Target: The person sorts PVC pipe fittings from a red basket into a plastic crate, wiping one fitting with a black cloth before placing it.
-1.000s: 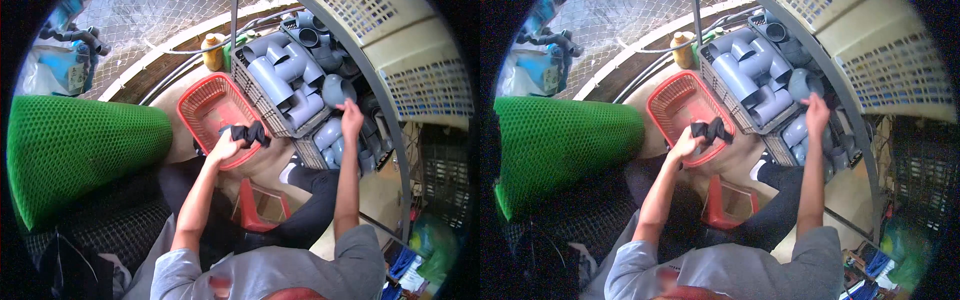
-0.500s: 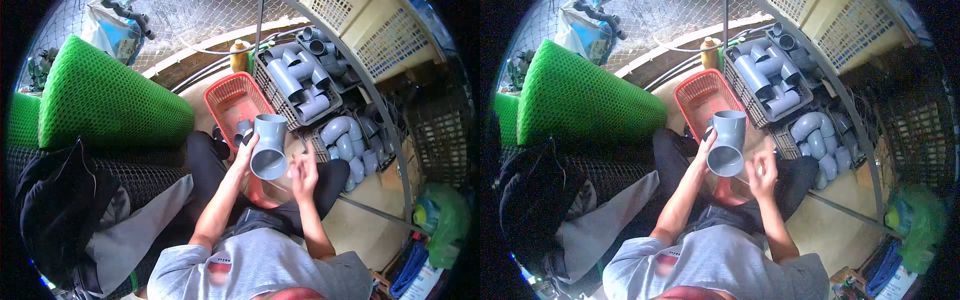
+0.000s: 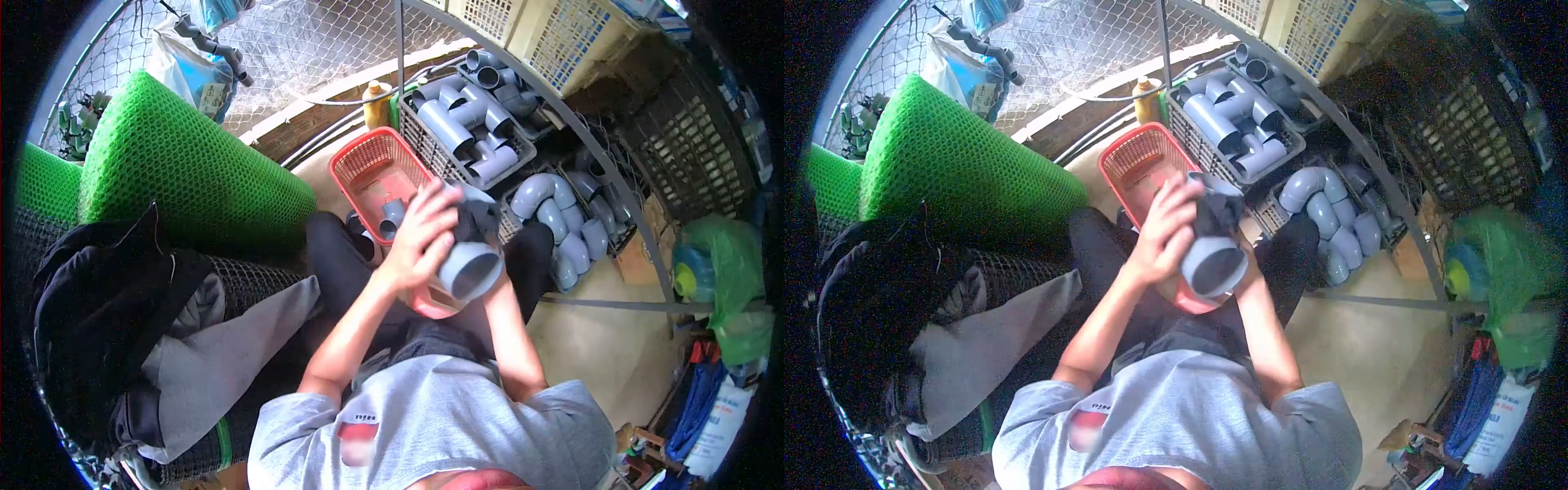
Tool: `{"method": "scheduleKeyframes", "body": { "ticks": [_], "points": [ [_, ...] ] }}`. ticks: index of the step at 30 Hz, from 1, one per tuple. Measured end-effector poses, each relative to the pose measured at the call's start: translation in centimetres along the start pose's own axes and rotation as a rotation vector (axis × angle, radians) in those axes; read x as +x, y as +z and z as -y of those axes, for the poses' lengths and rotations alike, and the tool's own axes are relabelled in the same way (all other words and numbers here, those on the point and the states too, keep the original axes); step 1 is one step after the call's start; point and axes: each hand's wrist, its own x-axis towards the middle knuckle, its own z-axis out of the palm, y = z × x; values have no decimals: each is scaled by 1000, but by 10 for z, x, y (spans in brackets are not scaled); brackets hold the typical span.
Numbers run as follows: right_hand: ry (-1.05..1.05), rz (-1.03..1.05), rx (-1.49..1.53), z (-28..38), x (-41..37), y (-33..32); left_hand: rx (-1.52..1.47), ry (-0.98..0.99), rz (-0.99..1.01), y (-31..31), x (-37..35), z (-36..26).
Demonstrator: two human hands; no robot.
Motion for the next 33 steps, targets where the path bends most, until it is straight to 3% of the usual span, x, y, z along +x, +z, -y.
{"method": "scheduleKeyframes", "body": {
  "ticks": [2, 3, 5, 8, 12, 14, 16, 18, 19, 21, 24, 26, 28, 29, 33],
  "points": [
    [119, 40, -58, 1, -12, 10, -221, -195, -122, 6, 7, -10],
    [-21, 7, -174, 1, -16, 27, -261, -195, -146, 13, 6, -14],
    [-78, -34, -72, -1, -17, 5, -319, -185, -152, 24, -5, -24],
    [-70, -35, 115, 11, -27, 24, -457, -417, -63, 24, -35, -44],
    [-152, -138, 18, 17, -35, 41, -454, -305, 19, 9, -17, -64],
    [-359, -211, -409, 11, -41, 61, -392, -201, 63, 5, -5, -52],
    [-540, -208, -665, -4, -30, 13, -421, -331, -70, 13, -9, -38],
    [-571, -222, -728, 6, -27, 13, -513, -440, -96, 25, -3, -49],
    [-574, -222, -721, 13, -27, 12, -607, -553, -130, 33, 0, -55],
    [-437, -308, -422, 35, -33, 33, -784, -794, -200, 40, -2, -65],
    [-399, -402, -373, 64, -34, 44, -813, -662, -37, 42, -23, -55],
    [-424, -444, -353, 68, -29, 47, -676, -558, -62, 42, -16, -65],
    [-506, -439, -484, 66, -22, 43, -301, -171, 94, 39, -5, -60],
    [-469, -402, -433, 66, -18, 44, -145, -209, 55, 39, 7, -67],
    [-527, -455, -439, 54, 5, 51, -55, -217, -116, 40, 33, -44]
  ]
}}
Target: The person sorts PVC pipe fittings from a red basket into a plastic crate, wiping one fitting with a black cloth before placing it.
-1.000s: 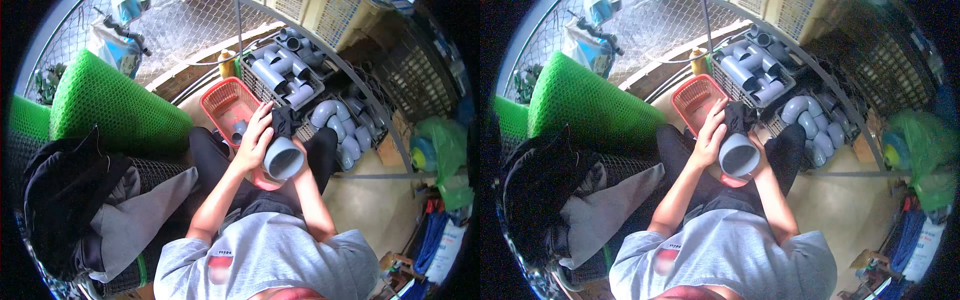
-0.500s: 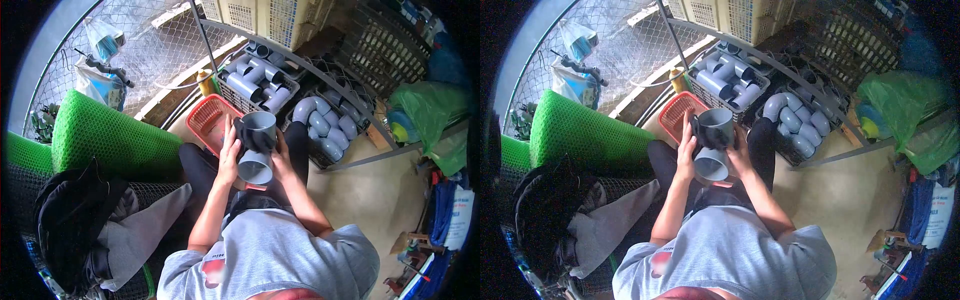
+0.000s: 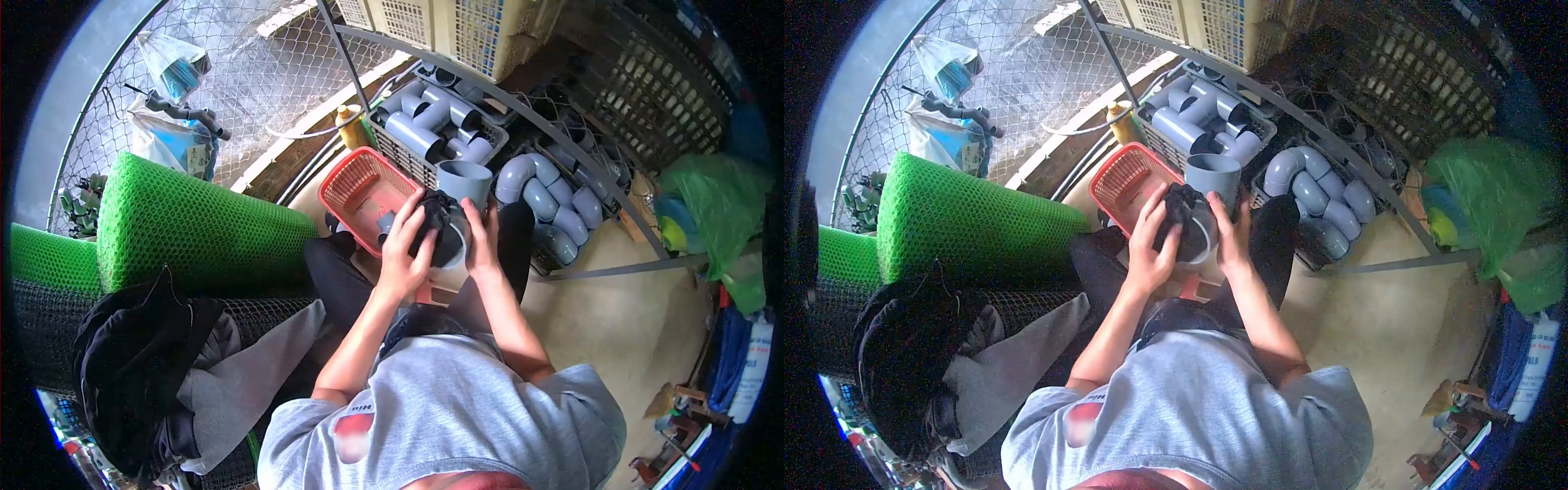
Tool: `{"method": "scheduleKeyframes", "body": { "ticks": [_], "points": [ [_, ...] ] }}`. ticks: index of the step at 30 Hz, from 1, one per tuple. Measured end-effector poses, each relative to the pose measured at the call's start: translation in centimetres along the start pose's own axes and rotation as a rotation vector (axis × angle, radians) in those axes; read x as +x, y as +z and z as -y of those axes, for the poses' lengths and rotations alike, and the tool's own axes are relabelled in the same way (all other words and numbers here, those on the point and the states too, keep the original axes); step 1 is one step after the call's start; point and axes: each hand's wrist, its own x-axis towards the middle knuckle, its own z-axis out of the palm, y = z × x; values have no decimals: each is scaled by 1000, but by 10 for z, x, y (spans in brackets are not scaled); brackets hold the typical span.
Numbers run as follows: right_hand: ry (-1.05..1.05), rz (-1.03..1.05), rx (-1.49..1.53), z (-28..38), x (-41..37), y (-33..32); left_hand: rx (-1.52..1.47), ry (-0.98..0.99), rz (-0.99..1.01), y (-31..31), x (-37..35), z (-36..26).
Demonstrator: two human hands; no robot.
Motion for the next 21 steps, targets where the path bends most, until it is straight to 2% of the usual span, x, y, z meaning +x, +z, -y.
{"method": "scheduleKeyframes", "body": {
  "ticks": [1, 3, 4, 5, 6, 7, 11, 13, 15, 17, 19, 21],
  "points": [
    [7, 3, -6, -1, 1, 3, 75, -14, -44, -2, 4, 5],
    [-142, -78, -235, -2, 4, 11, 93, -149, -103, -4, 3, 13],
    [-229, -77, -309, 0, 5, 13, 95, -156, -107, -4, 1, 16],
    [-221, -72, -312, 3, 6, 15, 83, -252, -133, -5, 0, 18],
    [-298, -50, -405, 4, 7, 15, 72, -346, -160, -5, 0, 21],
    [-373, -27, -499, 3, 7, 16, 76, -357, -165, -6, 0, 23],
    [-402, -78, -466, -7, 12, 21, 73, -474, -246, -4, 2, 24],
    [-425, -87, -463, -5, 12, 29, -33, -647, -235, 4, -13, 40],
    [-490, -45, -494, -6, 16, 30, -322, -818, -201, 6, -18, 48],
    [-489, -24, -484, -9, 13, 30, -756, -1093, -195, 4, -18, 38],
    [-619, 26, -582, -13, 15, 24, -1010, -1184, 72, -1, -38, 58],
    [-646, 57, -594, -15, 18, 23, -1267, -1266, 186, -9, -37, 49]
  ]
}}
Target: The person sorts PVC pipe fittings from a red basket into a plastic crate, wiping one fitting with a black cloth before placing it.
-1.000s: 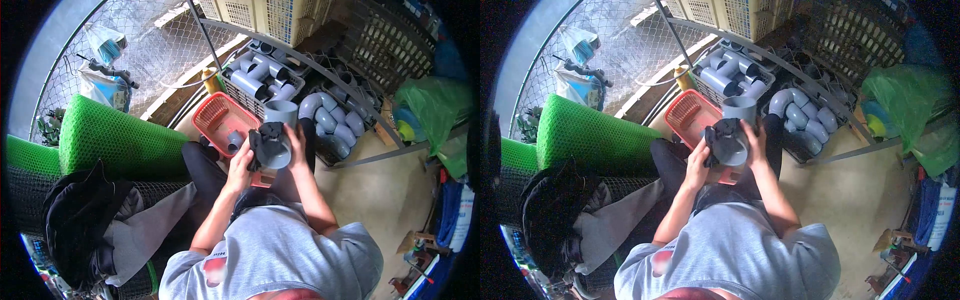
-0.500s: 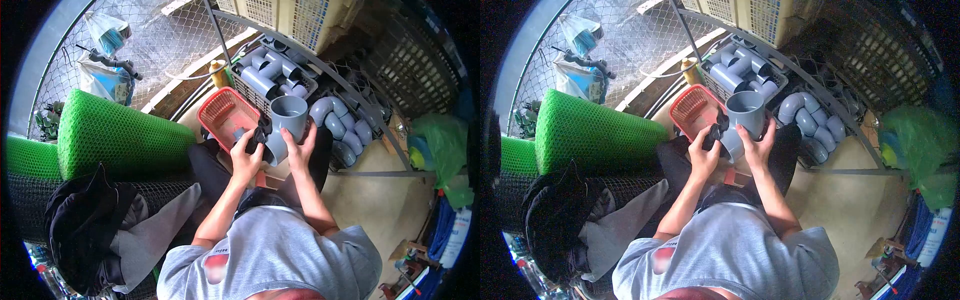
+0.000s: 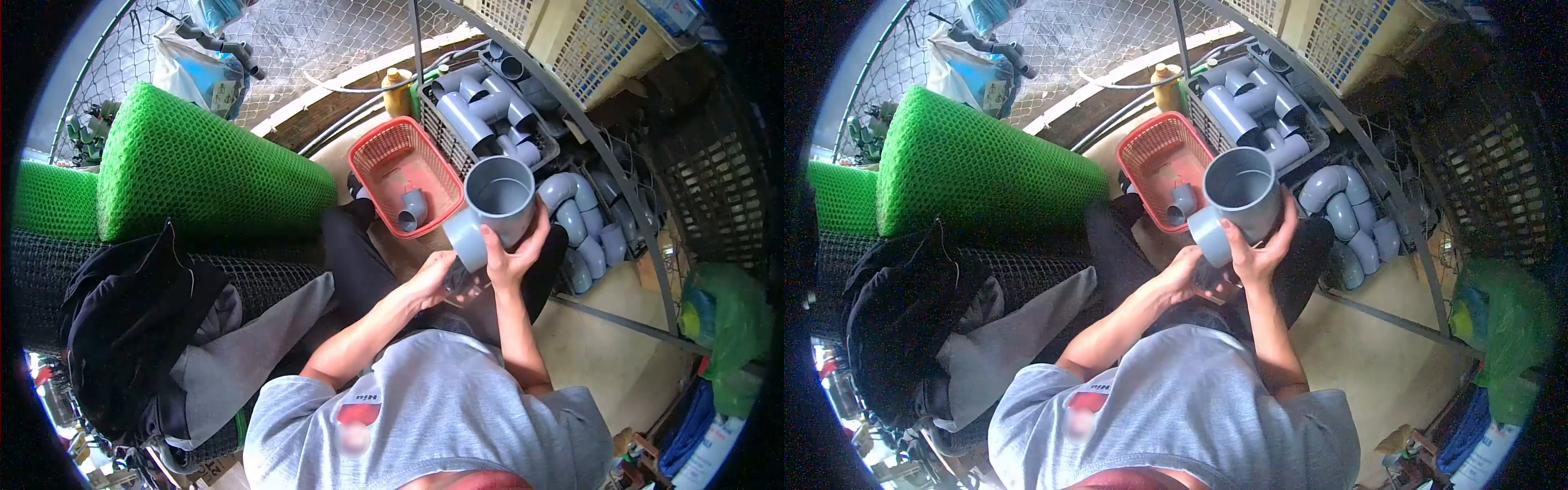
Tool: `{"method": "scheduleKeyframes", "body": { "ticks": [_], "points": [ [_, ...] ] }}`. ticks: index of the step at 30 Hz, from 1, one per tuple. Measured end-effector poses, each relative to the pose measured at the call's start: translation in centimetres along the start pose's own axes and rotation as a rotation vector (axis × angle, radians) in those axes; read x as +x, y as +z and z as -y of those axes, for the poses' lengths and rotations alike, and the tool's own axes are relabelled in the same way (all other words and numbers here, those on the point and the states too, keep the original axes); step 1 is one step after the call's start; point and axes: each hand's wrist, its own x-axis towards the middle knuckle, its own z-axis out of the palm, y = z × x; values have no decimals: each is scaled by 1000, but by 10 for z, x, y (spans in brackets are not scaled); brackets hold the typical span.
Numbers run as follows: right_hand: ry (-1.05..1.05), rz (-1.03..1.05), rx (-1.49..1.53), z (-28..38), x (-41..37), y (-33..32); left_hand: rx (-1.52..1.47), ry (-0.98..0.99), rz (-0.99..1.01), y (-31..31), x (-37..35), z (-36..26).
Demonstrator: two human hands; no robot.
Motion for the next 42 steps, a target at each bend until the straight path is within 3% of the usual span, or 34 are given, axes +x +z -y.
{"method": "scheduleKeyframes", "body": {
  "ticks": [1, 3, 4, 6, 10, 12, 16, 17, 18, 20, 22, 26, 28, 29, 30, 32, 34, 36, 37, 38, 40, 42],
  "points": [
    [-2, 55, 12, 0, 2, -1, 0, -2, 1, -4, 4, -1],
    [20, 105, 55, -2, 1, -3, 508, 249, -258, -3, 14, -8],
    [20, 93, 43, -3, 3, -4, 937, 573, -280, -6, 15, -17],
    [75, 102, 31, -2, 9, -7, 1151, 639, -346, 1, 8, -36],
    [104, 71, 111, 11, 25, -4, 1053, 705, -331, -3, 18, -36],
    [121, 33, 131, 11, 27, -1, 911, 703, -433, 11, 18, -42],
    [235, 0, 109, 1, 20, -1, 897, 1011, -508, 30, 7, -62],
    [274, -7, 109, 1, 17, -1, 1171, 1096, -506, 41, -2, -68],
    [275, 2, 108, -1, 14, -3, 1333, 1183, -297, 39, -3, -73],
    [443, 19, 210, -6, 6, -7, 1633, 1354, -99, 55, -6, -74],
    [503, 67, 270, -8, 0, -16, 1602, 1377, -100, 58, -5, -64],
    [602, 84, 218, 14, 10, -29, 1246, 1248, -376, 47, 6, -43],
    [740, 10, 510, 8, 11, -41, 725, 1031, -443, 40, 16, -32],
    [791, 72, 661, 10, 14, -45, 522, 957, -427, 45, 17, -32],
    [864, 188, 796, 15, 15, -49, 391, 895, -395, 40, 21, -30],
    [955, 124, 982, 14, 10, -45, 307, 815, -332, 41, 25, -28],
    [958, 119, 1038, 0, 17, -40, 416, 808, -332, 38, 22, -29],
    [957, 139, 1094, -3, 23, -35, 931, 732, -435, 37, 13, -39],
    [945, 65, 1028, -2, 26, -28, 928, 671, -463, 40, 3, -45],
    [933, -13, 966, -2, 27, -22, 1043, 758, -466, 18, 4, -48],
    [932, 8, 948, -8, 26, -17, 924, 674, -545, 7, -11, -63],
    [931, 54, 905, -8, 26, -14, 859, 844, -580, 15, -24, -73]
  ]
}}
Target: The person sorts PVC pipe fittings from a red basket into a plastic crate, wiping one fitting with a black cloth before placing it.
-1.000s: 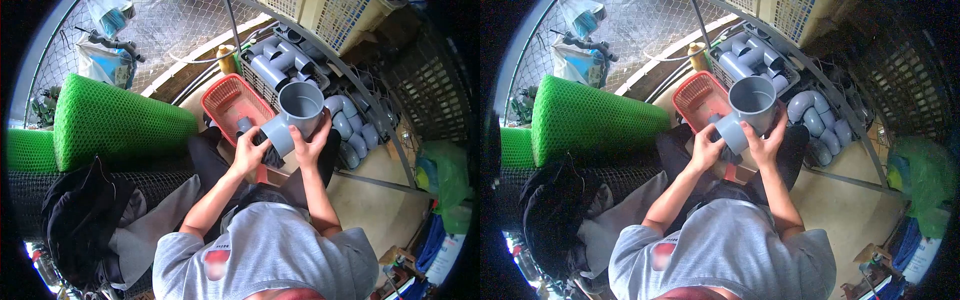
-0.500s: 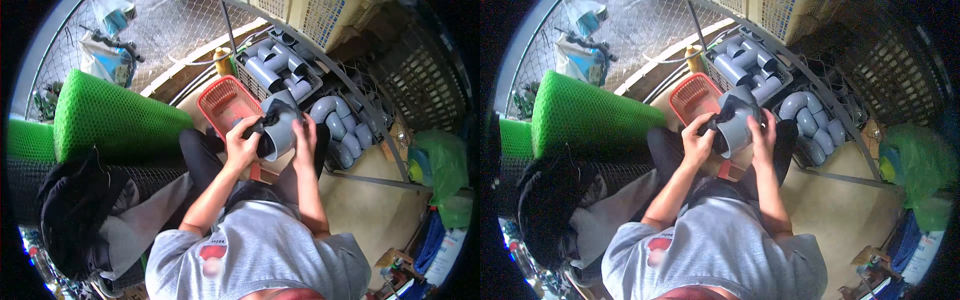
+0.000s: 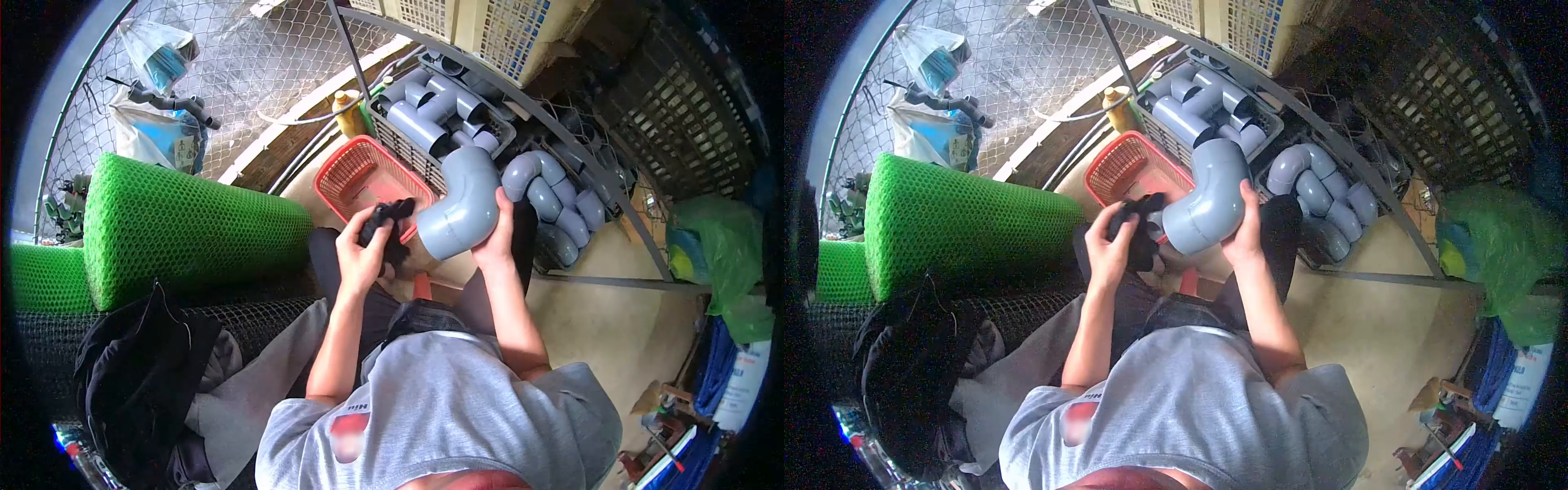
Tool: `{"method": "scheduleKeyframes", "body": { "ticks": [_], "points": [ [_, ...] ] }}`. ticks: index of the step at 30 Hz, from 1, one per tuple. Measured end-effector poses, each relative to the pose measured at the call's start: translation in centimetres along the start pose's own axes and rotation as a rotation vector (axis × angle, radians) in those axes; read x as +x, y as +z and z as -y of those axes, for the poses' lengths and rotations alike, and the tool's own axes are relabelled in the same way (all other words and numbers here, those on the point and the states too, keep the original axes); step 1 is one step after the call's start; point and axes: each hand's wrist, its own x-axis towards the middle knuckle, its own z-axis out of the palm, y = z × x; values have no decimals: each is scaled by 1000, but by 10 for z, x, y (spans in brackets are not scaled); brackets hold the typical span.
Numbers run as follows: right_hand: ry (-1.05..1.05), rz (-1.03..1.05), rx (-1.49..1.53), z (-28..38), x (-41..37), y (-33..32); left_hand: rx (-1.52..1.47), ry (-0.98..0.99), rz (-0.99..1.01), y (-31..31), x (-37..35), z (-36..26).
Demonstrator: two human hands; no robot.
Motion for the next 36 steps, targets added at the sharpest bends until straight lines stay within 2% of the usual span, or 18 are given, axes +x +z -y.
{"method": "scheduleKeyframes", "body": {
  "ticks": [2, 5, 8, 12, 13, 15, 18, 19, 20, 22, 23, 24, 26, 28, 31, 32, 34, 36],
  "points": [
    [-22, -48, -53, -10, 1, 4, -25, 38, 22, -1, -1, -7],
    [-197, -44, -63, -37, 1, 24, 285, 606, 269, 25, -8, -37],
    [-446, 104, -576, -32, -17, 26, 352, 756, 263, 30, 9, -28],
    [-537, 285, -732, -9, -40, 43, -285, 41, 112, 35, 19, -25],
    [-551, 283, -727, -10, -34, 40, -142, 173, 90, 42, 17, -8],
    [-500, 170, -621, -28, -13, 13, 112, 538, 71, 52, -4, -4],
    [437, 379, 411, -43, -9, -19, 459, 874, 485, 49, -15, -34],
    [402, 325, 338, -37, -19, -11, 451, 929, 552, 48, -15, -34],
    [523, 473, 669, -36, -24, -6, 444, 986, 614, 48, -10, -35],
    [476, 159, 342, -47, -13, -18, 388, 997, 602, 43, 11, -31],
    [232, 249, 195, -52, -9, -16, 263, 855, 465, 47, 18, -28],
    [-14, 52, -6, -60, -7, -11, 140, 715, 332, 53, 26, -21],
    [-161, 25, -187, -51, -5, -9, -31, 359, 155, 63, 33, -14],
    [-190, -3, -239, -50, 6, -21, 161, 507, 82, 73, 24, -9],
    [73, 124, 14, -30, 3, -8, 335, 788, 286, 68, -3, -14],
    [358, 317, 208, -5, -13, 8, 460, 922, 400, 63, -10, -15],
    [484, 92, 93, -11, -6, -1, 486, 1105, 549, 62, -24, -10],
    [465, 125, 84, -27, 3, -13, 452, 1144, 534, 58, -14, -4]
  ]
}}
